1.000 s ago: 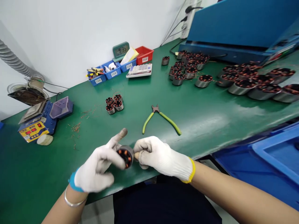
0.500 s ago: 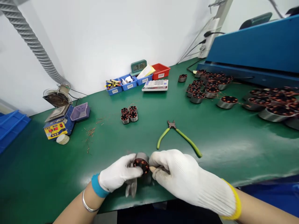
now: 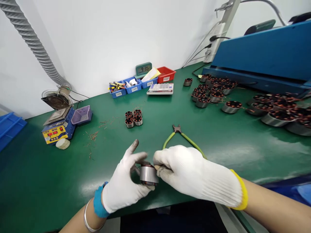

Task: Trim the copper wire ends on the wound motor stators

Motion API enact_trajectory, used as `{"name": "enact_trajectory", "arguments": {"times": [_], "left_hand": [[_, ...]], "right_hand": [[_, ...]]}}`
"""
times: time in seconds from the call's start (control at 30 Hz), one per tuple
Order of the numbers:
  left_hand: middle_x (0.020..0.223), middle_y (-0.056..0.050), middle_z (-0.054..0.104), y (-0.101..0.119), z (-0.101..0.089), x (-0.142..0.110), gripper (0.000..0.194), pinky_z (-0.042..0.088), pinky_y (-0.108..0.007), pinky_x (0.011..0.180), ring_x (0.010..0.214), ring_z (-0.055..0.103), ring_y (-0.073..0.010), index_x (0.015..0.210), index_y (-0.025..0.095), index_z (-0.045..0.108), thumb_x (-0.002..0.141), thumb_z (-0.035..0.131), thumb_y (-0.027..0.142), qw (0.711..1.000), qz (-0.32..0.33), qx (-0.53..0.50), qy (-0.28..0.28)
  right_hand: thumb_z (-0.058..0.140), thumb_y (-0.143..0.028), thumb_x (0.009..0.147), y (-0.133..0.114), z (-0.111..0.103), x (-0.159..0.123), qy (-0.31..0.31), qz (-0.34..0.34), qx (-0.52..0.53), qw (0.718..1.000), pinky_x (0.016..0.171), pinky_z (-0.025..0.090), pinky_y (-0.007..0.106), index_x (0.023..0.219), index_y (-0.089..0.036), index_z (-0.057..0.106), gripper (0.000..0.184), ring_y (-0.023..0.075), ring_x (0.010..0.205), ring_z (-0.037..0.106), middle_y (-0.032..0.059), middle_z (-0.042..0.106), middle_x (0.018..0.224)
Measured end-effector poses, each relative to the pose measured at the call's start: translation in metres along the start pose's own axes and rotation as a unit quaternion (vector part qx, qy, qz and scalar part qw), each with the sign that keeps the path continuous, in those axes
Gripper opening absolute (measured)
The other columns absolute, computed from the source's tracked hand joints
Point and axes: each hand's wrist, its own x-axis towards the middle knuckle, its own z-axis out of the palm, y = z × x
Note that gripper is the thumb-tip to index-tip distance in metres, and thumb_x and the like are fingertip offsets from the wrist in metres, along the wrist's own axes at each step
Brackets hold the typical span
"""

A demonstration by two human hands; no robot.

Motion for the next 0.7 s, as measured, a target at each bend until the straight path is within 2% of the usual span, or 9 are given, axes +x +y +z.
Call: {"name": "enact_trajectory", "arguments": {"times": [0.13, 0.23, 0.33, 0.4, 0.43, 0.5, 0.57, 0.63, 0.7], "left_hand": [[0.093, -0.008, 0.071, -0.005, -0.006, 0.006, 0.046, 0.039, -0.055, 0.119, 0.137, 0.052, -0.0368, 0.093, 0.022, 0.063, 0.056, 0.089, 0.019, 0.997, -0.031, -0.012, -0.069], [0.087, -0.003, 0.072, -0.008, -0.006, 0.008, 0.038, 0.049, -0.046, 0.109, 0.112, 0.068, -0.0309, 0.083, 0.022, 0.060, 0.062, 0.091, 0.029, 0.986, -0.095, -0.060, -0.122], [0.102, -0.007, 0.073, -0.011, -0.001, 0.007, 0.020, 0.056, -0.043, 0.094, 0.096, 0.070, -0.0264, 0.084, 0.021, 0.060, 0.081, 0.076, 0.032, 0.994, -0.070, 0.025, -0.079], [0.115, -0.011, 0.070, -0.014, 0.003, 0.006, 0.013, 0.056, -0.043, 0.091, 0.102, 0.068, -0.0282, 0.088, 0.021, 0.062, 0.086, 0.071, 0.029, 0.990, -0.015, 0.133, -0.051], [0.118, -0.012, 0.069, -0.015, 0.004, 0.005, 0.011, 0.056, -0.044, 0.090, 0.104, 0.068, -0.0292, 0.090, 0.021, 0.063, 0.087, 0.070, 0.028, 0.982, 0.007, 0.180, -0.050], [0.119, -0.011, 0.069, -0.018, 0.004, 0.005, 0.009, 0.057, -0.045, 0.088, 0.102, 0.068, -0.0293, 0.094, 0.021, 0.063, 0.088, 0.068, 0.025, 0.968, 0.023, 0.244, -0.063], [0.120, -0.011, 0.069, -0.021, 0.002, 0.006, 0.010, 0.058, -0.046, 0.086, 0.099, 0.068, -0.0298, 0.096, 0.020, 0.063, 0.088, 0.067, 0.023, 0.955, 0.013, 0.285, -0.078], [0.121, -0.012, 0.068, -0.024, -0.003, 0.007, 0.011, 0.058, -0.047, 0.085, 0.098, 0.068, -0.0306, 0.096, 0.019, 0.063, 0.086, 0.068, 0.022, 0.947, -0.002, 0.307, -0.092], [0.124, -0.011, 0.068, -0.026, -0.007, 0.008, 0.013, 0.058, -0.047, 0.086, 0.098, 0.069, -0.0307, 0.095, 0.020, 0.062, 0.085, 0.069, 0.021, 0.945, -0.009, 0.304, -0.118]], "right_hand": [[0.053, -0.019, 0.080, -0.003, 0.005, -0.003, 0.118, -0.134, -0.173, 0.968, 0.053, 0.018, 0.032, 0.068, -0.023, 0.057, 0.013, 0.0174, 0.051, 0.052, 0.0022, 0.060, 0.058], [0.049, -0.018, 0.084, -0.003, 0.017, -0.007, 0.173, -0.176, -0.184, 0.951, 0.055, 0.020, 0.034, 0.068, -0.022, 0.058, 0.019, 0.0172, 0.051, 0.051, 0.0036, 0.060, 0.057], [0.052, -0.026, 0.084, -0.007, 0.032, -0.006, 0.150, -0.058, -0.033, 0.986, 0.055, 0.025, 0.032, 0.069, -0.022, 0.058, 0.017, 0.0171, 0.055, 0.053, 0.0048, 0.064, 0.062], [0.054, -0.037, 0.082, -0.011, 0.042, -0.004, 0.074, 0.089, 0.196, 0.974, 0.053, 0.030, 0.030, 0.070, -0.023, 0.056, 0.019, 0.0156, 0.052, 0.050, 0.0018, 0.059, 0.058], [0.055, -0.042, 0.082, -0.013, 0.047, -0.003, 0.034, 0.155, 0.326, 0.932, 0.053, 0.035, 0.029, 0.071, -0.023, 0.054, 0.022, 0.0139, 0.049, 0.046, -0.0016, 0.052, 0.053], [0.061, -0.052, 0.079, -0.014, 0.055, -0.004, -0.014, 0.225, 0.535, 0.814, 0.056, 0.045, 0.031, 0.076, -0.023, 0.053, 0.030, 0.0107, 0.044, 0.040, -0.0074, 0.042, 0.049], [0.070, -0.058, 0.071, -0.008, 0.059, -0.010, 0.015, 0.238, 0.626, 0.742, 0.060, 0.051, 0.034, 0.087, -0.022, 0.056, 0.042, 0.0105, 0.046, 0.045, -0.0049, 0.053, 0.060], [0.077, -0.058, 0.068, 0.002, 0.058, -0.019, 0.088, 0.243, 0.609, 0.750, 0.063, 0.054, 0.036, 0.106, -0.021, 0.058, 0.056, 0.0159, 0.059, 0.060, 0.0073, 0.070, 0.090], [0.075, -0.056, 0.073, 0.012, 0.053, -0.026, 0.161, 0.244, 0.532, 0.795, 0.071, 0.056, 0.039, 0.121, -0.023, 0.056, 0.062, 0.0241, 0.081, 0.069, 0.0155, 0.070, 0.117]]}}
